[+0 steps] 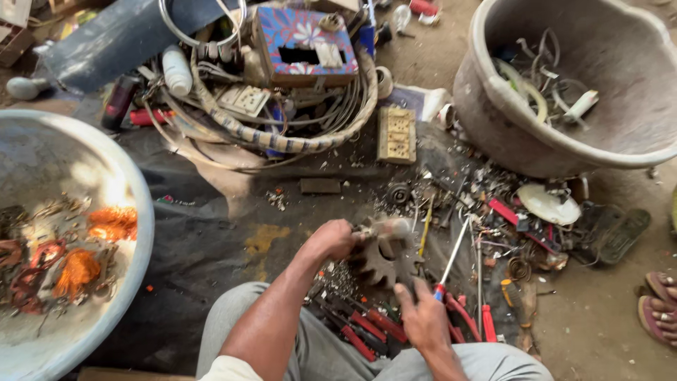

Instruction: The person uses a hammer and other hand tools to dismantle various electrical components and mechanical gears in a recycling or scrap area.

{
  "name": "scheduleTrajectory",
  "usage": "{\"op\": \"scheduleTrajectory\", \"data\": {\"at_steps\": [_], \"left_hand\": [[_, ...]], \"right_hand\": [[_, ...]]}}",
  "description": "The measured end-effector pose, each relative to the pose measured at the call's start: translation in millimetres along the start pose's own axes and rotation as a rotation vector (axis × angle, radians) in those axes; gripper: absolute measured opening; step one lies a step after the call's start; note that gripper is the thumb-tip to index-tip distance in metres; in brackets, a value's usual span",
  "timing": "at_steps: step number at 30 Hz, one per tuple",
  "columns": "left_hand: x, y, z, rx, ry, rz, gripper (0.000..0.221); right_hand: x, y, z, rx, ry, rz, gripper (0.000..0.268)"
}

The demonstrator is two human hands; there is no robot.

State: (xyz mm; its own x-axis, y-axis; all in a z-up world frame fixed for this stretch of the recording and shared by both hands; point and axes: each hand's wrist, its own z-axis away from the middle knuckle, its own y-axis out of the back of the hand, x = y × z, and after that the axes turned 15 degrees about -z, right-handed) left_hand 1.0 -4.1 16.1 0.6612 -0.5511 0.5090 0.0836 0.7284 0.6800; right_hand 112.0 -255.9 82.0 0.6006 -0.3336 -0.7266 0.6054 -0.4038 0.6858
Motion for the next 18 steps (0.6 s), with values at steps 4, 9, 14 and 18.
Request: {"op": "scheduleTrajectory", "data": {"at_steps": [4, 9, 14, 18], "left_hand": [[1, 12, 12, 0.002, 0.086, 0.146, 0.051], [7, 20, 17, -0.032, 0.091, 0.162, 0.053], [2, 20, 13, 0.015, 0.080, 0.227, 0.050], [6, 24, 15, -0.028, 0.135, 0.179, 0.049]], "right_hand": [[-17, 2, -6, 0.035, -0.437, -0.259, 0.039], [-29, 4, -1, 0.188, -0.268, -0.573, 0.036], [-22, -1, -7, 0.120, -0.585, -0.862, 0.034], [-10, -1, -16, 0.015, -0.952, -1.101, 0.028]]}}
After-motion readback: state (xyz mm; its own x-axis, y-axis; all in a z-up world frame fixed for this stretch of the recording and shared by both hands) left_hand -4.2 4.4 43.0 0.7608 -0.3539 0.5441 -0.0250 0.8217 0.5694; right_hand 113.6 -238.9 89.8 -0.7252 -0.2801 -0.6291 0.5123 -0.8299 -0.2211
